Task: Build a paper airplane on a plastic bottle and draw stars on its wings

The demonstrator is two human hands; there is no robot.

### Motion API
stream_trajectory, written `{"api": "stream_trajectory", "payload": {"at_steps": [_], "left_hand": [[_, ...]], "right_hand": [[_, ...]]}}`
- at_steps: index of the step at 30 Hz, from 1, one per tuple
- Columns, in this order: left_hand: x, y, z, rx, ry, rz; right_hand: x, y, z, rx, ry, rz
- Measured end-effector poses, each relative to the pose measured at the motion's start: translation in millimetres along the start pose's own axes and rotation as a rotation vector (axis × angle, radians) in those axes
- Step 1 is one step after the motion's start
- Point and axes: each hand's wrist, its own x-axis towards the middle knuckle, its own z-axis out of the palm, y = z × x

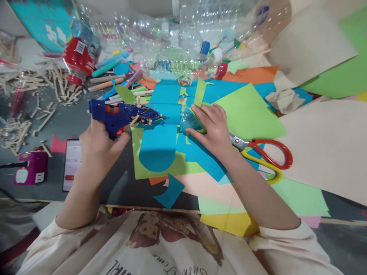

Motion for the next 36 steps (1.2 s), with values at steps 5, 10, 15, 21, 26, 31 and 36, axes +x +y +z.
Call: {"api": "stream_trajectory", "payload": {"at_steps": [5,10,15,21,26,31,36], "left_hand": [[-2,-4,-3.6,0.007,0.012,-0.008],[-3,-2,-10.2,0.083,0.029,-0.046],[-5,-1,-19.9,0.08,-0.016,-0.126],[-8,-10,-18.2,0.08,0.062,-0.076],[-9,-15,-15.8,0.043,0.109,-0.027],[-9,-15,-12.2,0.03,0.131,0.009],[-6,-10,-6.9,0.031,0.157,0.01]], "right_hand": [[0,0,0,0.001,0.025,-0.032],[1,-1,-3,-0.009,-0.008,-0.01],[1,0,-4,0.003,-0.005,-0.03],[-1,3,-3,-0.011,0.012,-0.068],[-1,3,-3,-0.032,0.015,-0.078],[0,2,-2,-0.039,0.032,-0.077],[0,2,-1,-0.046,0.028,-0.064]]}}
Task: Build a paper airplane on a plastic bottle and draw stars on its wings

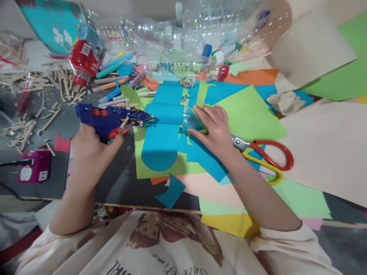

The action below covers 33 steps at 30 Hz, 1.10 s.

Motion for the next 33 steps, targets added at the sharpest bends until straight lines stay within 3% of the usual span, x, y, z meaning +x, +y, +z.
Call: {"api": "stream_trajectory", "payload": {"at_steps": [9,22,33], "left_hand": [[-1,-10,2.8,-0.065,-0.026,0.097],[0,-3,-5.7,0.061,-0.079,0.038],[-1,-7,-8.5,0.031,-0.089,-0.068]], "right_hand": [[0,-1,0,0.005,0.019,-0.008],[-1,1,1,0.032,-0.019,0.013],[0,-2,-1,0.01,-0.002,-0.002]]}}
